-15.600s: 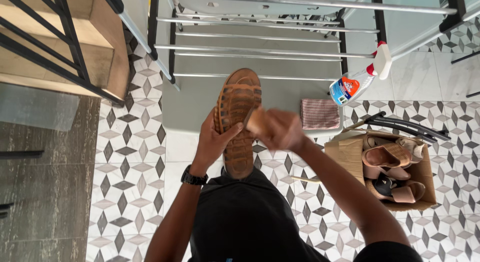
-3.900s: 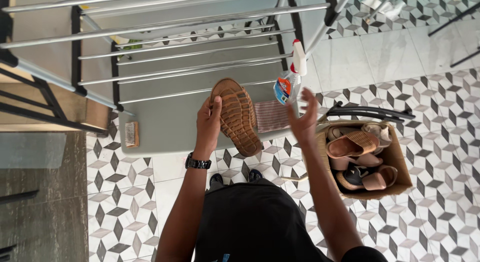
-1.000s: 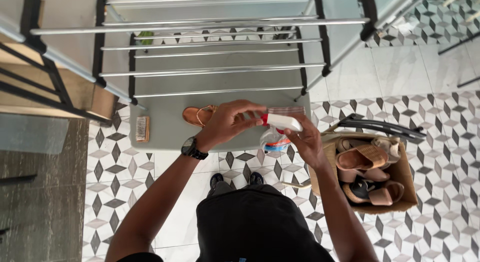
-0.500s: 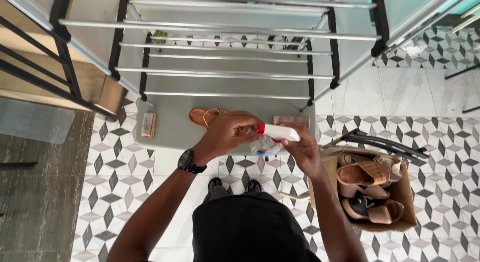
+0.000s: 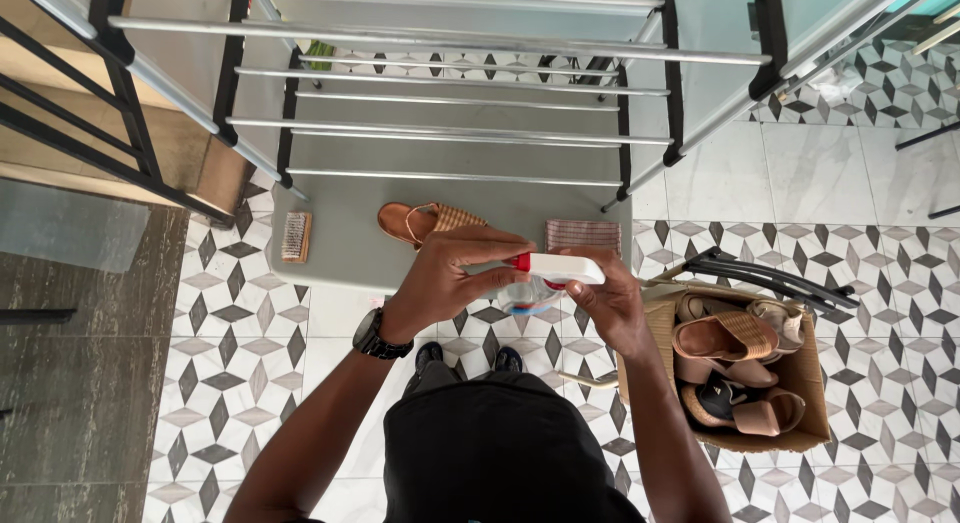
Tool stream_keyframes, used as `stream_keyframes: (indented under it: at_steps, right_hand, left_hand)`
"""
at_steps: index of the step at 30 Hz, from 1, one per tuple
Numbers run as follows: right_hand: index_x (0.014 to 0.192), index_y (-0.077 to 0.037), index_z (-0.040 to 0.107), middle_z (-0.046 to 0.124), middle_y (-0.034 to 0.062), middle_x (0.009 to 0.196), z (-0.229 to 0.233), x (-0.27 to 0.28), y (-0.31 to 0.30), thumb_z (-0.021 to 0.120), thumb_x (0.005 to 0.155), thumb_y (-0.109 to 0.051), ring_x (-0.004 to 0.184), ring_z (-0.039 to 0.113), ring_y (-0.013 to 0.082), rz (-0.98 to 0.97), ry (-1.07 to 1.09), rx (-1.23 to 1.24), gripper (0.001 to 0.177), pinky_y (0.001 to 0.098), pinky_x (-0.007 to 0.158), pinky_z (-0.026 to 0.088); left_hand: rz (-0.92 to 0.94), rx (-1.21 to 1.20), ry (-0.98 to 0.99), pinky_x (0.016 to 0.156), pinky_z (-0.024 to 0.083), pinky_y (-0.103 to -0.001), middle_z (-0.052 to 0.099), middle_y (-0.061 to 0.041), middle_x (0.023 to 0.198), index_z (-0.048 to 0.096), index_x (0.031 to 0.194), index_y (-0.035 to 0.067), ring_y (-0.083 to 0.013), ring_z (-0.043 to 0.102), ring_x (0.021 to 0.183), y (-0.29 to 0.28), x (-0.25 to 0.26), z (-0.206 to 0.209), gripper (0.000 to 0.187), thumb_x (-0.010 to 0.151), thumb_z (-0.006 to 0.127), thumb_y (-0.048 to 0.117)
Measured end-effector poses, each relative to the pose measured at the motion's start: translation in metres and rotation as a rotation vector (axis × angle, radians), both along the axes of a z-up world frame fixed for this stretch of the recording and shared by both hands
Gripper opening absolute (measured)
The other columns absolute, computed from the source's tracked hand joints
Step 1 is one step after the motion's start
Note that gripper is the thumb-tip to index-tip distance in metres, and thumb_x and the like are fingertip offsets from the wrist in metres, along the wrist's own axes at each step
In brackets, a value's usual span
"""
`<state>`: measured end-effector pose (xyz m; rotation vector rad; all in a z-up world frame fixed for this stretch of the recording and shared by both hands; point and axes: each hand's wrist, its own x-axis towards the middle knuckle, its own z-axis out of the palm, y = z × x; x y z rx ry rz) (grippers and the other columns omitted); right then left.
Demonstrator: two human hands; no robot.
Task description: The person scrubs a brown woven sandal with a brush, then sprays it with a cleaning solution and wipes it with a cloth. The person repeats the scrubbing and wiping on the sole and upper parts of the sandal.
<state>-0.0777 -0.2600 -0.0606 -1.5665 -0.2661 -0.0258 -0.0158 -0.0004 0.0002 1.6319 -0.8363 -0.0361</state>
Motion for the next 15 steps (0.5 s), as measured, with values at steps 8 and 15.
stream_keyframes:
  at_steps: [8, 15]
  right_hand:
    - [0.132, -0.007, 0.060, 0.071, 0.0166, 0.129, 0.006, -0.003, 0.005, 0.064, 0.102, -0.010, 0.101, 0.069, 0.0174, 0.045, -0.061, 0.051, 0.030, 0.0330, 0.080, 0.062]
    - [0.135, -0.009, 0.058, 0.066, 0.0174, 0.135, 0.011, -0.005, 0.009, 0.062, 0.106, -0.012, 0.106, 0.070, 0.0160, 0.081, -0.228, 0.051, 0.029, 0.0298, 0.079, 0.064]
  left_hand:
    - [0.064, 0.080, -0.240, 0.091, 0.055, -0.035, 0.078, -0.001, 0.116, 0.074, 0.123, 0.014, -0.0159, 0.074, 0.099, 0.006, -0.006, 0.006, 0.036, 0.089, 0.080, 0.023]
    - [0.110, 0.118, -0.325, 0.098, 0.051, -0.036, 0.076, 0.007, 0.118, 0.074, 0.124, 0.021, -0.0153, 0.066, 0.103, 0.006, -0.010, 0.004, 0.040, 0.085, 0.080, 0.027]
